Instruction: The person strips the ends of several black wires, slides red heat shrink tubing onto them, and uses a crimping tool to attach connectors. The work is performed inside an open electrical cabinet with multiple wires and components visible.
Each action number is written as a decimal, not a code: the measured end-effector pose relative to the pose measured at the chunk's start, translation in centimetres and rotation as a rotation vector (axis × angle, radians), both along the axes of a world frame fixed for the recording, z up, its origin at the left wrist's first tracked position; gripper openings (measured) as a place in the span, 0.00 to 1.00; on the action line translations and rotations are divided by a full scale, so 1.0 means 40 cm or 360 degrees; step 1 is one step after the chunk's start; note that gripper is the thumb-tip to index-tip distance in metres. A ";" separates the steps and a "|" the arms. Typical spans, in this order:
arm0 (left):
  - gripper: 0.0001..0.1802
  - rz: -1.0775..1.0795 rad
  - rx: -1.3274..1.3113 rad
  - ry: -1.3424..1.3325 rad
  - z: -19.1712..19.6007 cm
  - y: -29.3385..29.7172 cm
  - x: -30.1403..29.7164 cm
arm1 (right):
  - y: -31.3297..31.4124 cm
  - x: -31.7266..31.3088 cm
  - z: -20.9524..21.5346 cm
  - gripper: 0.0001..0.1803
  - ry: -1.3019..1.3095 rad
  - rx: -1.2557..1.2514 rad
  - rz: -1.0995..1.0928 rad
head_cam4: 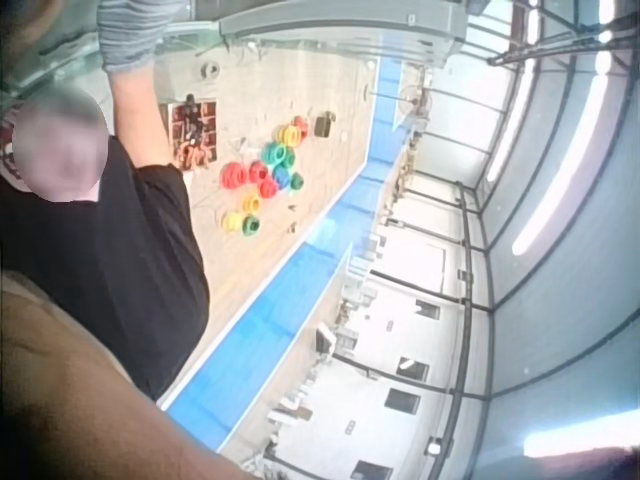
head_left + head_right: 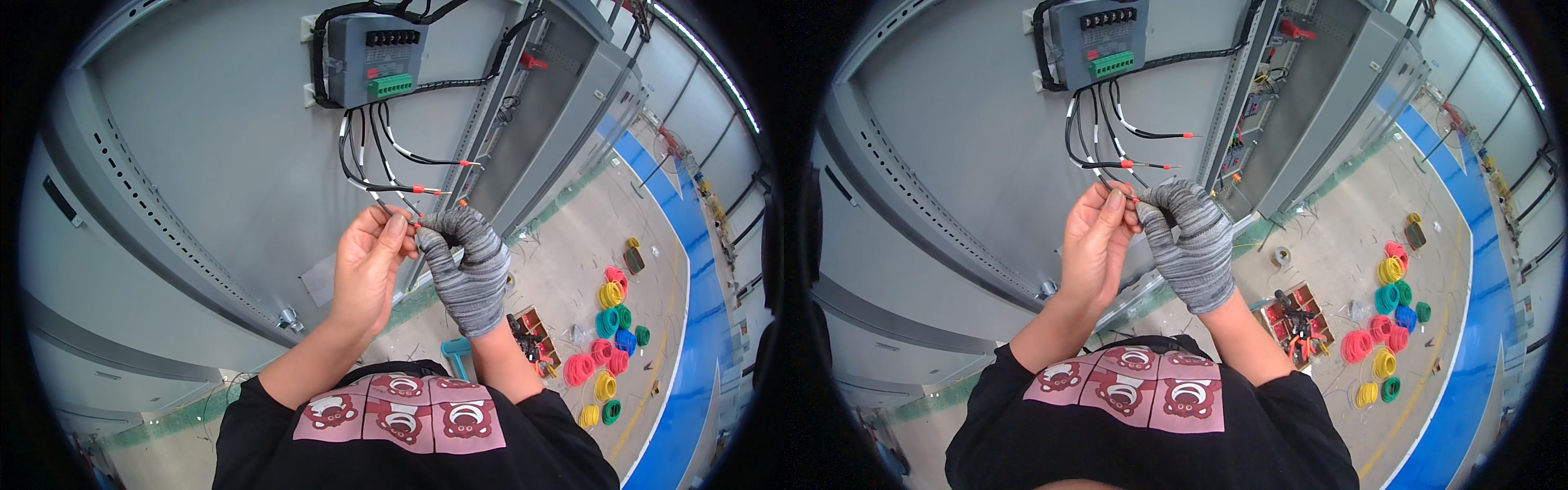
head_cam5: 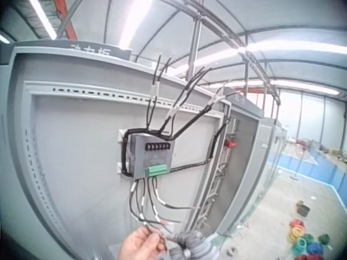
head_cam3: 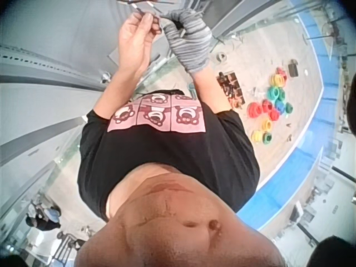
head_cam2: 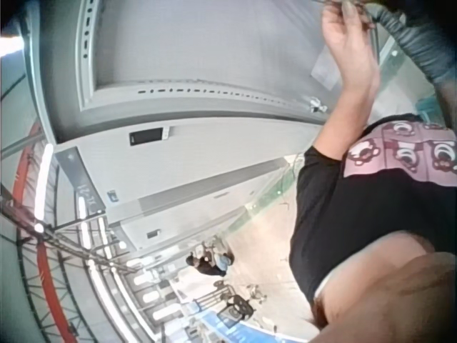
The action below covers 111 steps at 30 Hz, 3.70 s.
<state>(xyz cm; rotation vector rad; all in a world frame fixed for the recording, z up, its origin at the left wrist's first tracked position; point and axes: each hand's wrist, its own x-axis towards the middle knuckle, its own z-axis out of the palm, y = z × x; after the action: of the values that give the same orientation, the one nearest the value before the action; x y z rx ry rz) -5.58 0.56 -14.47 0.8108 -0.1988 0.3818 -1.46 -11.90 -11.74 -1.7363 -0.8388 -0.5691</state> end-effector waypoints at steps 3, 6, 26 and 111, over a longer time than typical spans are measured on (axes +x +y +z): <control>0.06 0.0037 0.0000 0.0007 -0.003 0.000 -0.001 | -0.002 -0.005 0.003 0.07 0.0084 0.0031 0.0025; 0.06 0.0090 -0.0001 0.0050 -0.002 -0.003 -0.009 | -0.020 0.000 -0.023 0.09 0.0115 0.0025 0.0004; 0.07 -0.0887 0.1321 0.1096 -0.475 -0.047 -0.096 | -0.485 -0.167 -0.789 0.12 0.1450 -0.1306 -0.0395; 0.14 0.0484 0.2852 0.0358 -0.091 -0.078 -0.078 | -0.228 0.000 -0.334 0.40 0.2075 0.0254 0.1339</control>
<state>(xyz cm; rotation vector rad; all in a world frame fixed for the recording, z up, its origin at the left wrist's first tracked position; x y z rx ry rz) -8.71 -2.55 -18.09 2.6573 -0.1726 0.3242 -1.48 -21.01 -25.11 -1.0713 -0.4293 0.9610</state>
